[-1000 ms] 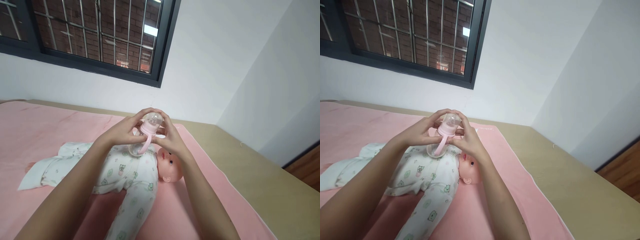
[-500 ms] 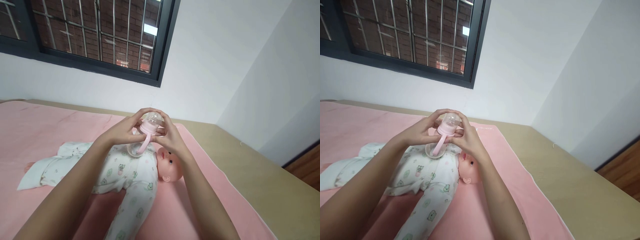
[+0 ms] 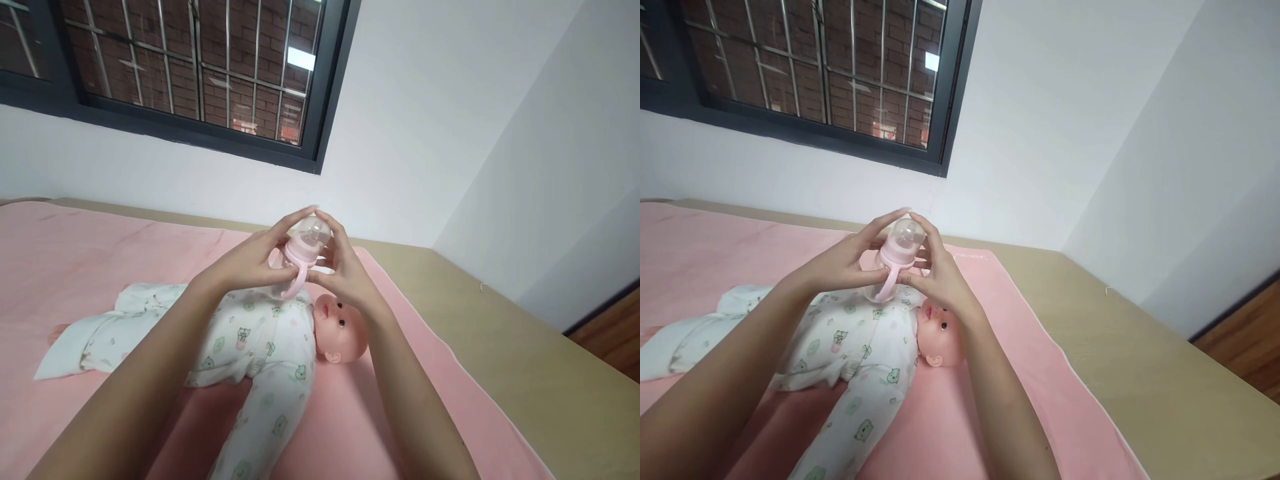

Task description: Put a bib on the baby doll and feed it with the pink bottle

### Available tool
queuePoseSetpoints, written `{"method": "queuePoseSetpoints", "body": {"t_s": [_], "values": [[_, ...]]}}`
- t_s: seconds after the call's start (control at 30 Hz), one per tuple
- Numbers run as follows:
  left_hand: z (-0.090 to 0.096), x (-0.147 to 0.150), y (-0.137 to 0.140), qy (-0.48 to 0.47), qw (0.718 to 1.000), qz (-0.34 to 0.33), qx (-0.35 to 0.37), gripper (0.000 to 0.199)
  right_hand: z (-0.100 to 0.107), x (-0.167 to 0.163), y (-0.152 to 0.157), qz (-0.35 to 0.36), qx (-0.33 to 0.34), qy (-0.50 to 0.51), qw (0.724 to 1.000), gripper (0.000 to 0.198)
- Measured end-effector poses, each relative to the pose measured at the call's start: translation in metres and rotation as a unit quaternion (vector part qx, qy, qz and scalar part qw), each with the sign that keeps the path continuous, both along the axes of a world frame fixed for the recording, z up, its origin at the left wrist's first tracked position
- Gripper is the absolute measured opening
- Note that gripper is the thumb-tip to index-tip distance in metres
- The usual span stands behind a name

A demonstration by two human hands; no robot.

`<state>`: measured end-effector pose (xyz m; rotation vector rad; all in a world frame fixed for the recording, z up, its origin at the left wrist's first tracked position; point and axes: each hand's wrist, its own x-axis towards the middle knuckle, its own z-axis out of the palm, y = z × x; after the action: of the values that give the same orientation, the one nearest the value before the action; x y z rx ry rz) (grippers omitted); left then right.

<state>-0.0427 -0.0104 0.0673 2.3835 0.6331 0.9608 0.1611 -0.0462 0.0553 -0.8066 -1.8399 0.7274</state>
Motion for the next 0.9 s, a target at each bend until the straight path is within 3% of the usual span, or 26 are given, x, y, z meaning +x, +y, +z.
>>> {"method": "queuePoseSetpoints", "body": {"t_s": [0.13,0.2,0.3,0.4,0.53,0.73,0.9], "values": [[0.002,0.001,-0.001,-0.011,1.000,0.005,-0.011,0.108,0.001,0.001,-0.001,0.015,0.026,-0.018,0.999,0.095],[0.000,0.001,0.001,-0.030,0.999,-0.002,-0.020,0.110,-0.001,0.001,0.002,0.010,0.037,-0.008,0.999,0.097],[-0.002,0.003,0.004,-0.055,0.997,0.039,-0.027,0.110,-0.005,0.002,0.009,-0.011,0.048,0.025,0.998,0.102],[-0.005,0.007,0.006,-0.063,0.994,0.084,-0.024,0.103,-0.008,0.003,0.016,-0.047,0.053,0.054,0.996,0.107],[-0.008,0.010,0.008,-0.066,0.993,0.085,-0.039,0.090,-0.011,0.001,0.017,-0.074,0.054,0.077,0.993,0.108],[-0.015,0.004,0.017,-0.055,0.985,-0.054,-0.156,0.084,-0.012,0.003,0.017,-0.098,0.051,0.094,0.989,0.103],[-0.007,-0.002,0.011,-0.026,0.997,0.016,-0.076,0.067,-0.018,0.038,0.042,-0.164,0.067,0.090,0.980,0.102]]}}
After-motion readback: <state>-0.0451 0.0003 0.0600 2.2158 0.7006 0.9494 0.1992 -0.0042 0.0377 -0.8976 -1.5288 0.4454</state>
